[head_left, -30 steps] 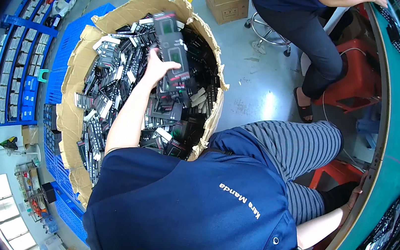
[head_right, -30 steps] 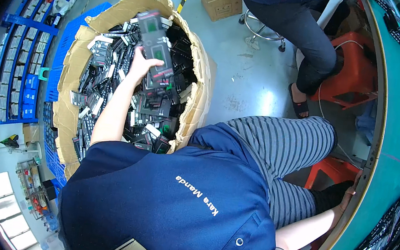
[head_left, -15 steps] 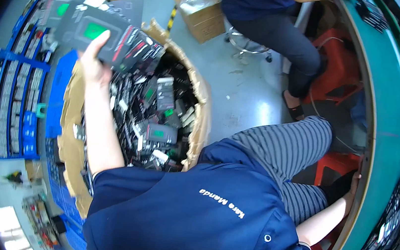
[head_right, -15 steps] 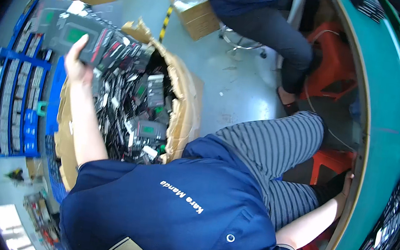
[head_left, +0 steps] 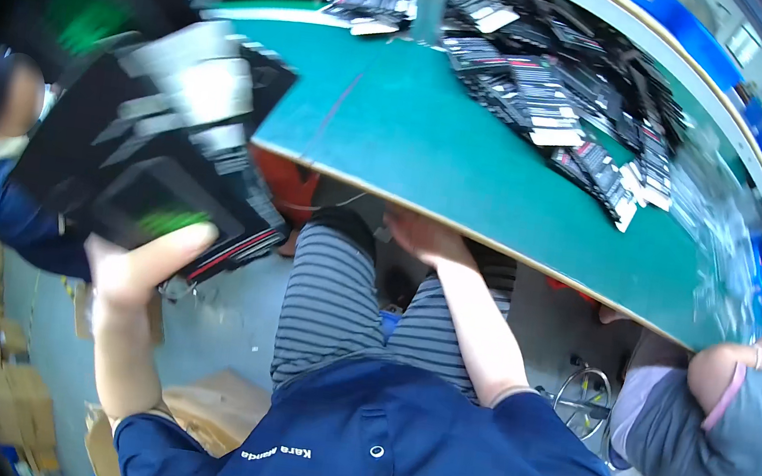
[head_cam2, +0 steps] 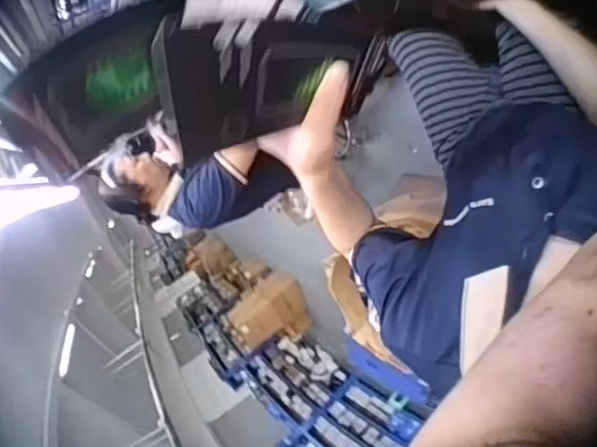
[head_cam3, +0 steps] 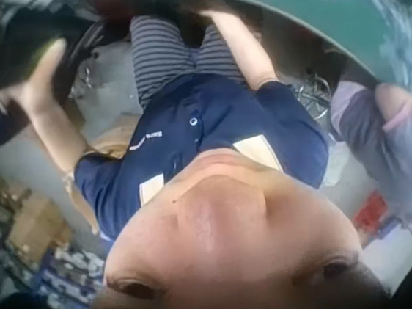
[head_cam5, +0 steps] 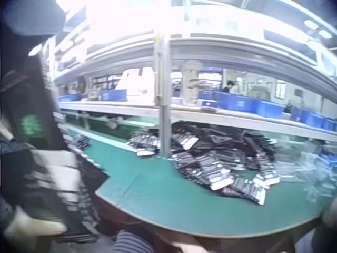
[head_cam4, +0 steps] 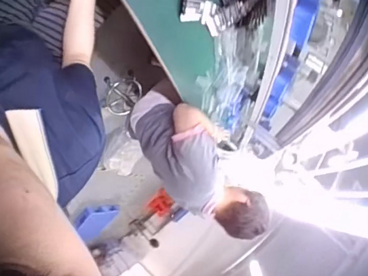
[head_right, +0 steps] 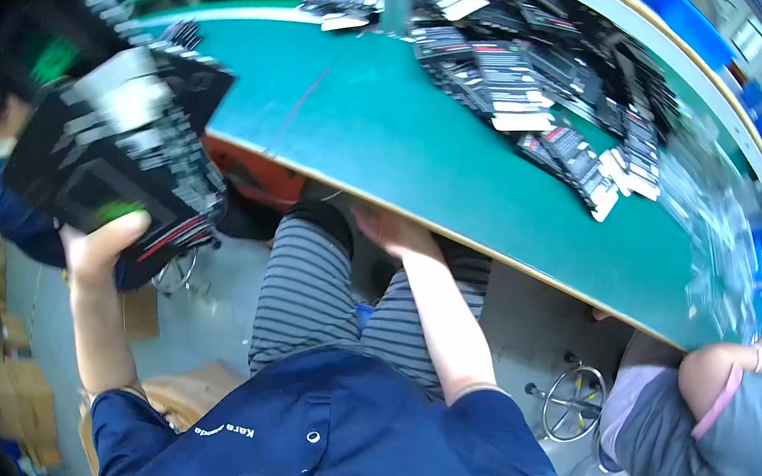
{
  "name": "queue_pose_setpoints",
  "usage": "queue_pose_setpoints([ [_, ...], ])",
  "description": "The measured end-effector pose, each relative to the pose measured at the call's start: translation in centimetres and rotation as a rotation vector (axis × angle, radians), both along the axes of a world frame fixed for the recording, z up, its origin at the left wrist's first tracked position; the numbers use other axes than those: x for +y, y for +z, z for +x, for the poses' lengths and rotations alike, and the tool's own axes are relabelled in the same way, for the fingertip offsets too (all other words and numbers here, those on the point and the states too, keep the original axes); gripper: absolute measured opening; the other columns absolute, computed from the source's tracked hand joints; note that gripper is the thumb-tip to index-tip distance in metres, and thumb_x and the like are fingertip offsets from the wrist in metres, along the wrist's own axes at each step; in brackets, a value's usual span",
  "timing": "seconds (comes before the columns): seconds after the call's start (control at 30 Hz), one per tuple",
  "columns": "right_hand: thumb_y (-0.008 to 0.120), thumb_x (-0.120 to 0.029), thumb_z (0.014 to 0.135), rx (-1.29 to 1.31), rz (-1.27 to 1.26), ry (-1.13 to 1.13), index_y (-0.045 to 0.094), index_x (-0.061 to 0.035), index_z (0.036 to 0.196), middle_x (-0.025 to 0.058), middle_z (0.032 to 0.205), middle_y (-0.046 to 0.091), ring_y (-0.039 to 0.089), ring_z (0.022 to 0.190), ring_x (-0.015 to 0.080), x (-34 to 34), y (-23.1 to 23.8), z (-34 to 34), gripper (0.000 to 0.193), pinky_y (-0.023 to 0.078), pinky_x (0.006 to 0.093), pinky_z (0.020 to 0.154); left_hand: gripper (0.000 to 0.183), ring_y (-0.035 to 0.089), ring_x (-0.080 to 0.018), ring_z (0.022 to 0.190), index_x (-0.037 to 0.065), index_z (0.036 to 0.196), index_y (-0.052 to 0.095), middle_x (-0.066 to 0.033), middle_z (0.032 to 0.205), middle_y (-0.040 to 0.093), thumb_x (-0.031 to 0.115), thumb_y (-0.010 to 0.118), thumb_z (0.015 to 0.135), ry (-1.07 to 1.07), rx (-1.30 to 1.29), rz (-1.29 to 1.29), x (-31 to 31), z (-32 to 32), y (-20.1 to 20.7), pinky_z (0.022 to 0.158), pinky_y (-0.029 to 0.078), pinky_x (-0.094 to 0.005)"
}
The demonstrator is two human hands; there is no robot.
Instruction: The person picks up small black electronic components from a large cardboard box and places them into clear plastic sleeves. They then place the packaged items onto a green workbench, stacking them alongside other packaged units. The person repeats this process, handling items one at a time.
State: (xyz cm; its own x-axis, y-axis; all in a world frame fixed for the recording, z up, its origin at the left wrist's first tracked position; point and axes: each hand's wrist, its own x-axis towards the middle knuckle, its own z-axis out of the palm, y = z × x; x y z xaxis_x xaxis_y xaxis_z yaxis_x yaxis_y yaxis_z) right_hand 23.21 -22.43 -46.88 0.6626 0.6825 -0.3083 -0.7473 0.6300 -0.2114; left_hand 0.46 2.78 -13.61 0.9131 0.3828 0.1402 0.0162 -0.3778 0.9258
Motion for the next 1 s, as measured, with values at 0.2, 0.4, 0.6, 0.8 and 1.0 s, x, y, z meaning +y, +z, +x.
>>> queue_pose_setpoints([
  [0.2, 0.053, -0.025, 0.103, -0.274, -0.034, 0.175, 0.051, -0.0082, 0.132, 0.0130, 0.128, 0.059, 0.063, 0.111, 0.0239, -9.4, -0.8, -7.8, 0.033, 0.057, 0.0401, 0.086, 0.087, 0.049, -0.0421, 0.123, 0.003, 0.133, 0.047, -0.0228, 0.133, 0.047, 0.016, 0.083, 0.055, -0.377, -0.834, 0.990, -13.0, 19.7, 0.8, 0.105, 0.040, -0.0481],
  [0.4, 0.052, -0.028, 0.104, -0.690, -0.088, 0.309, 0.045, -0.0069, 0.140, 0.0128, 0.133, 0.056, 0.054, 0.125, 0.0222, -13.8, 4.6, -12.5, 0.043, 0.043, 0.0393, 0.106, 0.073, 0.044, -0.0376, 0.129, 0.008, 0.129, 0.052, -0.0157, 0.143, 0.041, 0.009, 0.075, 0.059, -0.540, -0.898, 1.424, -19.5, 31.4, 0.7, 0.103, 0.040, -0.0507],
  [0.6, 0.065, -0.010, 0.094, -1.125, -0.405, 0.319, 0.055, 0.0009, 0.131, 0.0147, 0.127, 0.061, 0.058, 0.122, 0.0243, -17.9, 15.8, -10.9, 0.040, 0.045, 0.0357, 0.104, 0.080, 0.040, -0.0400, 0.136, 0.014, 0.139, 0.047, -0.0138, 0.151, 0.037, 0.015, 0.079, 0.066, -0.591, -0.461, 1.179, -20.9, 37.7, -4.2, 0.110, 0.037, -0.0561],
  [0.8, 0.076, -0.012, 0.081, -1.905, -1.355, -0.402, 0.064, -0.0030, 0.116, 0.0157, 0.113, 0.065, 0.062, 0.110, 0.0329, -20.4, 24.3, -4.4, 0.039, 0.048, 0.0415, 0.097, 0.093, 0.040, -0.0397, 0.136, 0.017, 0.150, 0.035, -0.0149, 0.148, 0.041, 0.033, 0.082, 0.072, -0.422, -0.757, 1.232, -20.0, 37.5, -7.4, 0.110, 0.034, -0.0581],
  [1.0, 0.078, -0.016, 0.077, -1.479, -2.001, -0.796, 0.052, -0.0031, 0.132, 0.0203, 0.129, 0.057, 0.058, 0.116, 0.0339, -22.8, 23.4, 6.1, 0.063, 0.047, 0.0407, 0.098, 0.083, 0.040, -0.0394, 0.135, 0.021, 0.144, 0.047, -0.0144, 0.147, 0.043, 0.055, 0.077, 0.074, -0.464, -0.963, 1.074, -19.5, 36.2, -7.3, 0.111, 0.029, -0.0601],
])
